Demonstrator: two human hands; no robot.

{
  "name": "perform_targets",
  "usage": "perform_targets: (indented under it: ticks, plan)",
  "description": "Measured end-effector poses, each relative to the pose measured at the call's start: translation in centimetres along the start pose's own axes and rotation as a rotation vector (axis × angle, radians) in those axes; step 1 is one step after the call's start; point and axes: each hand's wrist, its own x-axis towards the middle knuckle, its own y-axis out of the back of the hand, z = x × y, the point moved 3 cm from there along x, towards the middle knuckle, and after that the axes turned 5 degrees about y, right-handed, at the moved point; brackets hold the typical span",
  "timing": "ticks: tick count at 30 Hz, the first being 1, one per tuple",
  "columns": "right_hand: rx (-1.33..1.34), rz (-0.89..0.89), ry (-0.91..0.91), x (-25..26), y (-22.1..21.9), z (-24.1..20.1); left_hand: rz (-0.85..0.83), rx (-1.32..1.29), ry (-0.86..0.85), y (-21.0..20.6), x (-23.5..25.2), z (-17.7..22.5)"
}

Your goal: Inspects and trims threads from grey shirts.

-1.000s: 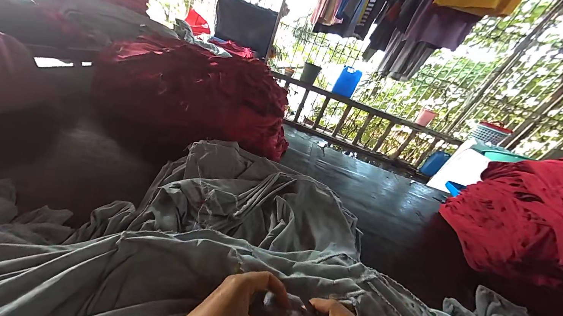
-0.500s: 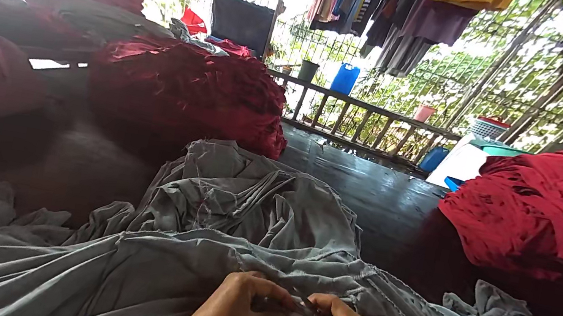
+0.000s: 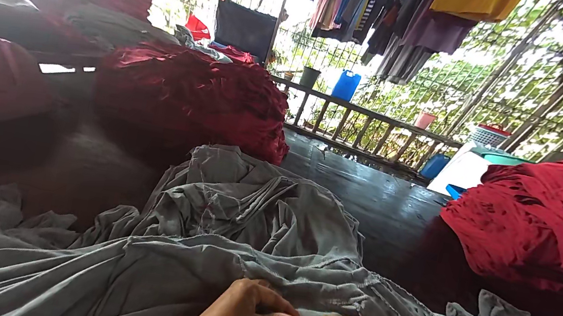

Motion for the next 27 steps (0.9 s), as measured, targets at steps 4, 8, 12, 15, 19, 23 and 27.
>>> perform_targets:
  ticks: [4, 8, 12, 15, 19, 23, 27]
  plan:
    - [0.069, -0.013, 0.051, 0.3, -0.2, -0.5, -0.008, 0.039, 0.047, -0.3, 0.0, 0.6]
    - [0.043, -0.042, 0.130, 0.2, -0.2, -0.4, -0.002, 0.006, 0.152, -0.5, 0.2, 0.5]
    - [-0.002, -0.074, 0.144, 0.0, -0.1, -0.5, 0.034, -0.090, 0.172, -0.4, 0.3, -0.1]
    - [0.025, -0.128, 0.016, 0.2, 0.8, -0.8, 0.055, -0.165, 0.188, -0.3, 0.2, -0.2]
    - [-0.023, -0.255, -0.158, 0.7, 2.4, -0.7, 0.053, -0.193, 0.198, -0.2, 0.2, -0.2]
    - [-0.118, -0.278, -0.138, 0.5, 3.1, -0.7, 0.040, -0.205, 0.157, -0.2, 0.3, -0.6]
    - [-0.146, -0.314, -0.113, 0.6, 3.2, -0.7, 0.029, -0.241, 0.124, -0.4, 0.5, -0.8]
